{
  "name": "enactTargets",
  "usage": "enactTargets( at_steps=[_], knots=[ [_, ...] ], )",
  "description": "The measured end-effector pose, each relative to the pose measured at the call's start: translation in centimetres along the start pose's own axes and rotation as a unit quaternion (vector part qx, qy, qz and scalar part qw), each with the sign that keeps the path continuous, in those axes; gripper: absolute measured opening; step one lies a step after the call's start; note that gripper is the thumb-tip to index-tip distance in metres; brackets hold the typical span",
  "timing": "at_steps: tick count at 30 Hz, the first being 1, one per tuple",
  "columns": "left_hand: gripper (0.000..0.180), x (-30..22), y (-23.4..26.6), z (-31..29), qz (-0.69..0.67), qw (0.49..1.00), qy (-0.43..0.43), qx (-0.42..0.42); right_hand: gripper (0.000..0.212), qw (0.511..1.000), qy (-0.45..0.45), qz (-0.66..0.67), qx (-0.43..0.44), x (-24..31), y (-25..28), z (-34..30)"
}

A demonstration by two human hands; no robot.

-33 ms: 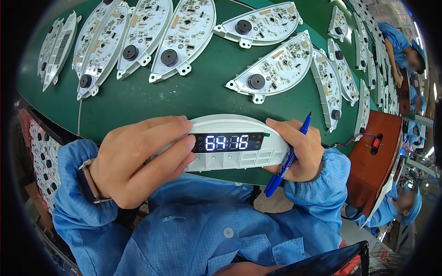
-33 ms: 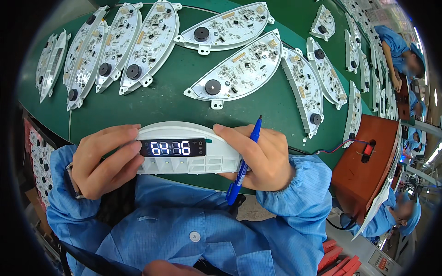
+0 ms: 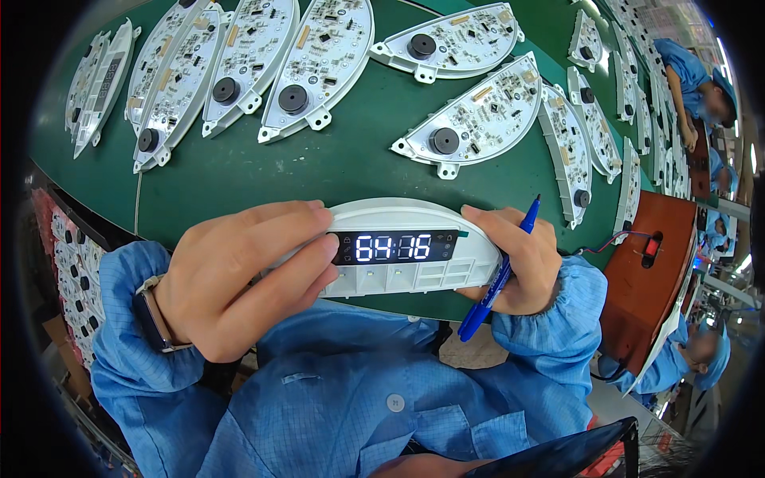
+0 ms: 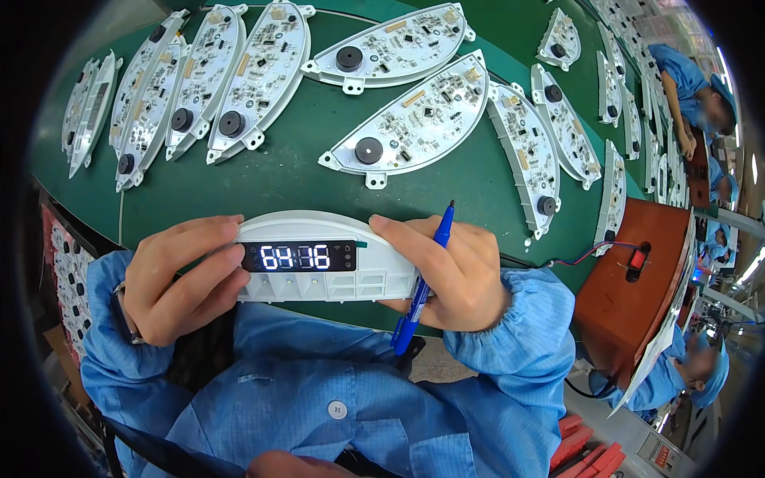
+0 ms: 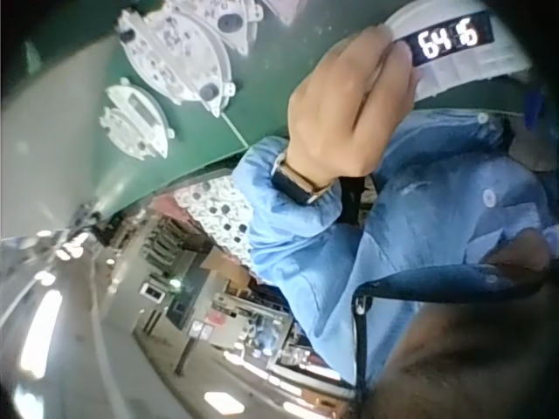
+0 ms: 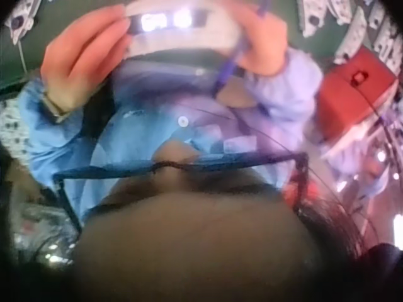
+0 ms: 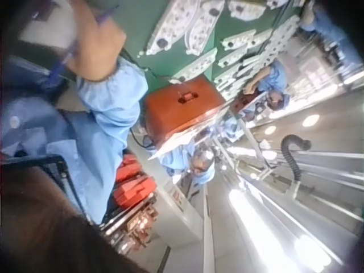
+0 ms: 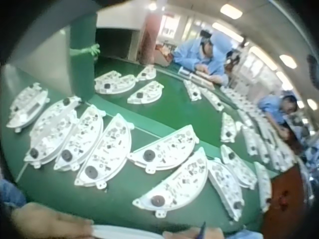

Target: The person tests digital display circuit boards by plugging in a power connector cable, pressing the display buttons by hand, and rearranging the boards on the assembly line.

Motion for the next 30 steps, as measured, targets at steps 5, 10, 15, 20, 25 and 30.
enactTargets(
  at_steps=[5,10,15,20,25,30],
  knots=[
    [0.028,-0.2,0.1,0.1,0.0,1.0,-0.004,-0.005,0.069,1.0,0.003,0.016,-0.001,-0.1,0.1,-0.1],
    [0.028,-0.2,0.1,0.3,0.0,1.0,-0.004,-0.006,0.07,1.0,0.002,0.015,0.003,-0.1,0.1,-0.1],
    [0.029,-0.2,0.1,0.4,0.008,1.0,0.0,0.002,0.07,1.0,-0.009,0.013,0.006,0.0,0.1,-0.1],
    [0.029,0.2,-0.2,0.4,0.055,0.996,0.003,0.065,0.069,1.0,-0.013,-0.014,0.014,0.1,-0.1,0.2],
    [0.033,0.2,-1.5,-0.2,0.148,0.984,-0.025,0.099,0.07,0.999,-0.029,-0.03,0.007,0.1,-0.4,0.3],
    [0.034,0.1,-2.1,-1.0,0.182,0.978,-0.054,0.092,0.065,0.999,-0.042,-0.024,0.0,0.1,-0.7,0.2]
  ],
)
Point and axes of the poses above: each hand's wrist, its own z-axis towards the middle knuckle, its own y-axis out of the back of the hand, x = y × z, the point moved 4 cm from there along z, towards the middle knuckle, and after that the axes turned 8 degrees about y, right-handed, at the moved point
